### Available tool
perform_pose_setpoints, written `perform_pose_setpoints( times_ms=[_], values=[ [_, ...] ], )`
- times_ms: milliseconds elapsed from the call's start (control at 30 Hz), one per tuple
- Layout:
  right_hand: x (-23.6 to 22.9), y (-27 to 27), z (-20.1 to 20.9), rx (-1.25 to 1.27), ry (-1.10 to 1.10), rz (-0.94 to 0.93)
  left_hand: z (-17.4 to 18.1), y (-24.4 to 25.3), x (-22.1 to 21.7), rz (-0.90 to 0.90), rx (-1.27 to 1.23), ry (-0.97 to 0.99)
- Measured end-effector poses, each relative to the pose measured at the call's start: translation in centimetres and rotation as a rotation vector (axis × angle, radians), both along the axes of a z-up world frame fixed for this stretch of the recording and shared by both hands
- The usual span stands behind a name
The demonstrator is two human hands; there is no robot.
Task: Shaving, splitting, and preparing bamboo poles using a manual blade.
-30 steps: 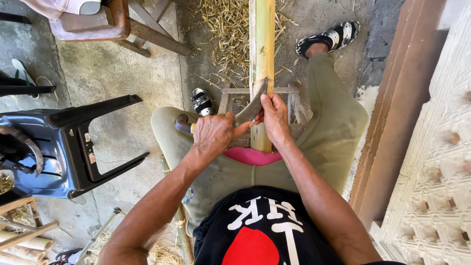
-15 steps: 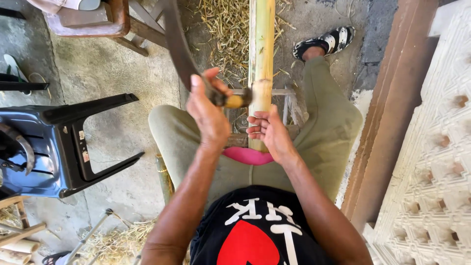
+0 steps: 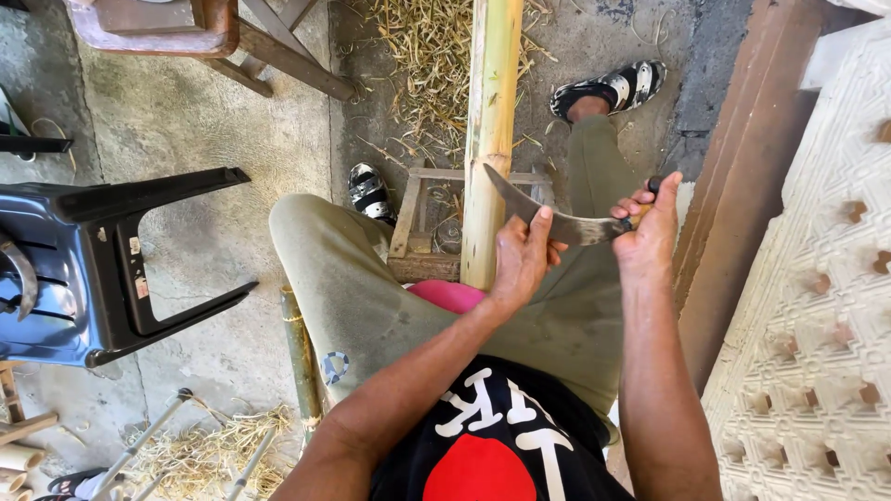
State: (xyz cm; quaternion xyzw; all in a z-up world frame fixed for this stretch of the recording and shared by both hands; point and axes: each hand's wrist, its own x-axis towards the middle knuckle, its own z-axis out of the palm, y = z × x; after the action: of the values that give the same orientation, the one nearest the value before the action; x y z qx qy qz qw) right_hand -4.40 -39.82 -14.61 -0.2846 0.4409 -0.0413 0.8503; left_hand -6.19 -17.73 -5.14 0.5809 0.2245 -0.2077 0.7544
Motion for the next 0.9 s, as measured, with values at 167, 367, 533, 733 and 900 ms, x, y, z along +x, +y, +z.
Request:
perform_pose_setpoints(
  times_ms=[167,367,533,733,900],
  values=[
    [0.4,-1.3,-3.1,-0.044,0.090,-0.053,-2.2,-0.9,1.9,-0.022,0.083,0.121],
    [0.6,-1.2,-3.9,-0.107,0.174,-0.097,-2.8,-1.5,2.6,-0.035,0.092,0.158],
    [0.4,-1.3,-5.0,-0.084,0.194,-0.103,-2.7,-1.7,3.0,-0.044,0.134,0.175],
    [1.5,-0.6,-5.3,-0.209,0.240,-0.085,-4.4,-1.6,3.5,-0.071,0.221,0.155],
    [2.8,-1.1,-6.5,-0.229,0.071,-0.269,-6.1,-1.3,7.4,-0.132,0.229,0.011]
  ],
)
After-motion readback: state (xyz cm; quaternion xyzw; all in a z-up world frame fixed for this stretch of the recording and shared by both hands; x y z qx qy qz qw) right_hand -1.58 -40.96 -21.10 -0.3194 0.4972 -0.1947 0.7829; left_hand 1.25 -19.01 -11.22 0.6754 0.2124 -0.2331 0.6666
